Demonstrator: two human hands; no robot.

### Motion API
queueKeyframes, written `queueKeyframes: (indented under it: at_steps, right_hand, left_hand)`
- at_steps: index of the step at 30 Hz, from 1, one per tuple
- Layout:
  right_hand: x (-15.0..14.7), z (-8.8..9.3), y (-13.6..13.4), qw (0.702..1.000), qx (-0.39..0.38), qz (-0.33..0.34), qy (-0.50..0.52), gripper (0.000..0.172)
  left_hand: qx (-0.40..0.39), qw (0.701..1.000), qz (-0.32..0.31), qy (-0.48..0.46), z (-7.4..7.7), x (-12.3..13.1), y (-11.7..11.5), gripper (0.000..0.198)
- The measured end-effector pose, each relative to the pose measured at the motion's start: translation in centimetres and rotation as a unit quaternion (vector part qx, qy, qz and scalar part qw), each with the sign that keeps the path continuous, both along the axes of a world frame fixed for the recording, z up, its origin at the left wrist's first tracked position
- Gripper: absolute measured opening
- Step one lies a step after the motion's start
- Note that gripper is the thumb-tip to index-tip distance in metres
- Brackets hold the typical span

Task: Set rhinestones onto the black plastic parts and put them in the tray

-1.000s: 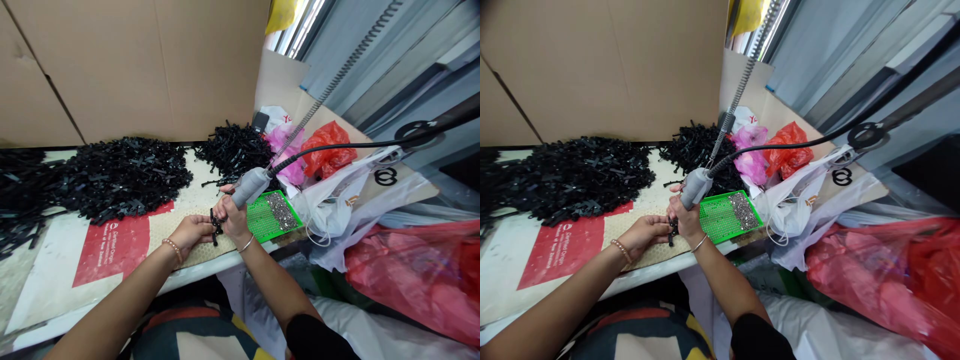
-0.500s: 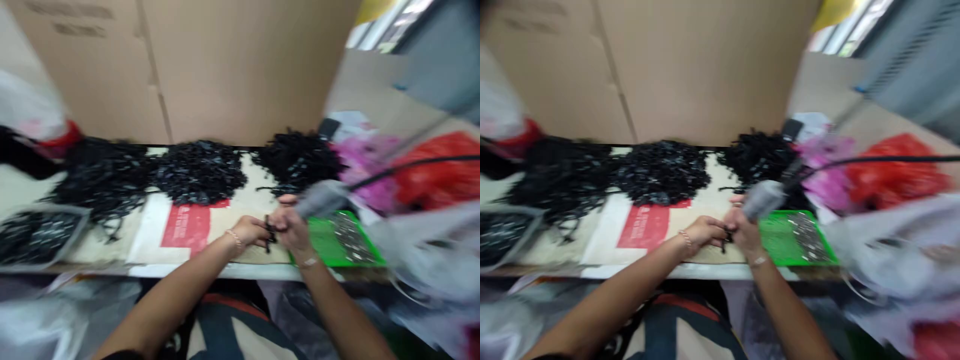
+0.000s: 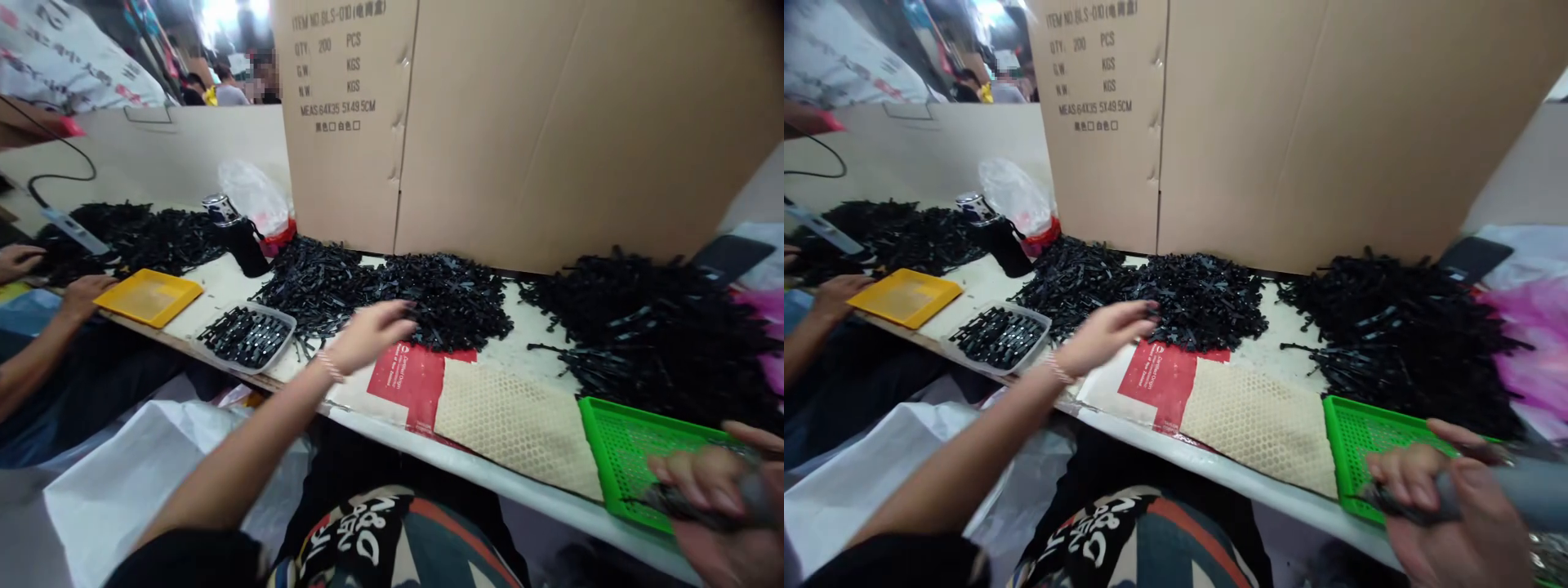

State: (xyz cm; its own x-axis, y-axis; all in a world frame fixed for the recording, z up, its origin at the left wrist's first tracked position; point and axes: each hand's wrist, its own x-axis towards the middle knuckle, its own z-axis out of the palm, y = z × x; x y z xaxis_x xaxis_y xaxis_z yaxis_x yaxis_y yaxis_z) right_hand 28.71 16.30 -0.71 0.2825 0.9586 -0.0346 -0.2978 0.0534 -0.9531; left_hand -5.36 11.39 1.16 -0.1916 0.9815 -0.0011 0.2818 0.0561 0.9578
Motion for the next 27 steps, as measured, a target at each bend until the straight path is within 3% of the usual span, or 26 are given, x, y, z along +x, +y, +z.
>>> queueKeyframes:
  at_steps: [3, 6, 11, 14, 16, 20, 22, 27]
  right_hand:
    - [-2.3, 0.6, -0.2, 0.997, 0.020, 0.075, -0.002, 0.036]
    - [-3.7, 0.4, 0.3, 0.994, 0.018, 0.110, 0.005, 0.038]
    - [-4.5, -0.3, 0.5, 0.988, 0.036, 0.151, -0.008, 0.035]
    - [-4.0, -0.5, 0.2, 0.989, 0.026, 0.145, -0.012, 0.033]
    - [-3.5, -0.6, 0.2, 0.991, 0.022, 0.132, -0.016, 0.032]
    - [-2.7, -0.7, 0.3, 0.995, 0.006, 0.104, -0.011, 0.033]
    - [-2.4, -0.8, 0.4, 0.996, 0.001, 0.092, -0.009, 0.034]
    - [-2.5, -1.0, 0.4, 0.995, 0.012, 0.099, -0.011, 0.030]
  left_hand:
    - [-0.016, 0.965, 0.159, 0.208, 1.8, -9.3, -5.0, 0.049]
    - [-0.055, 0.882, 0.179, 0.432, 2.2, -14.8, -9.1, 0.042]
    - [-0.050, 0.738, 0.058, 0.670, 0.4, -17.0, -12.2, 0.037]
    - [-0.038, 0.695, 0.003, 0.718, -0.8, -17.0, -12.5, 0.038]
    - [-0.026, 0.694, -0.010, 0.719, -1.1, -17.0, -12.6, 0.040]
    - [-0.009, 0.736, -0.015, 0.677, -0.8, -17.0, -12.4, 0.040]
    - [-0.036, 0.760, 0.023, 0.649, -0.8, -16.9, -12.3, 0.036]
    - [-0.201, 0.833, 0.152, 0.492, -1.5, -16.7, -12.0, 0.048]
